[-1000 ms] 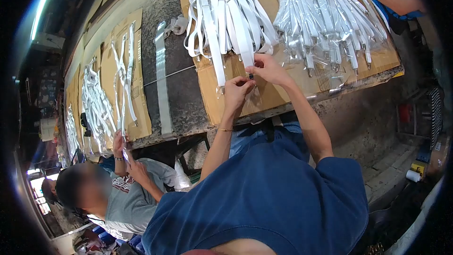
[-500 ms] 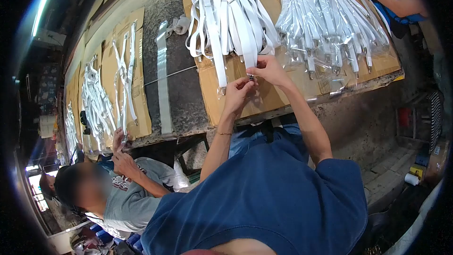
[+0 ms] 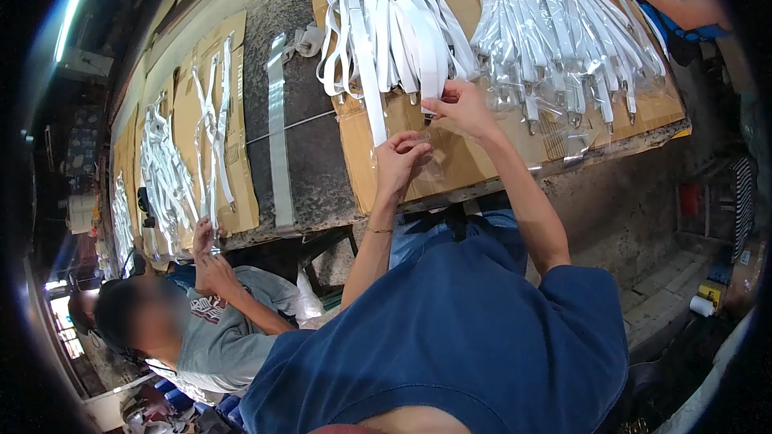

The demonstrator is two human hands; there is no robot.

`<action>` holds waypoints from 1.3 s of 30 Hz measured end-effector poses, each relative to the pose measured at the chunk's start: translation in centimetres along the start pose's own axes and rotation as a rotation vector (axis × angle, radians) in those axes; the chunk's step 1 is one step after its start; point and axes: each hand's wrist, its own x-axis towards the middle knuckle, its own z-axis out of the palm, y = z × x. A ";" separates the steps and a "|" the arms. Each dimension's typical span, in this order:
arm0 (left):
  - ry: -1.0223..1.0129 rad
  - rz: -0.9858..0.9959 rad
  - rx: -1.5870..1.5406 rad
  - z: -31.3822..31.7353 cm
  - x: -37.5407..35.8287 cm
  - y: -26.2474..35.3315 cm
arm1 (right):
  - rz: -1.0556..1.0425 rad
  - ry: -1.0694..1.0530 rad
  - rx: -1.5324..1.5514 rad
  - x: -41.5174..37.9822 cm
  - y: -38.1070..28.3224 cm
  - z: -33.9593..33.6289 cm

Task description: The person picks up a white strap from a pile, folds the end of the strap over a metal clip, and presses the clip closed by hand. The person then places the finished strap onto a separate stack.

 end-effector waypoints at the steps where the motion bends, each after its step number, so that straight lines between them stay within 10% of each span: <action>1: 0.009 0.043 0.050 0.0 0.2 -0.2 | 0.007 -0.033 -0.003 0.0 0.2 0.1; 39: -0.041 0.149 0.222 0.8 -0.1 0.5 | 0.056 -0.290 -0.088 -0.2 1.0 -0.6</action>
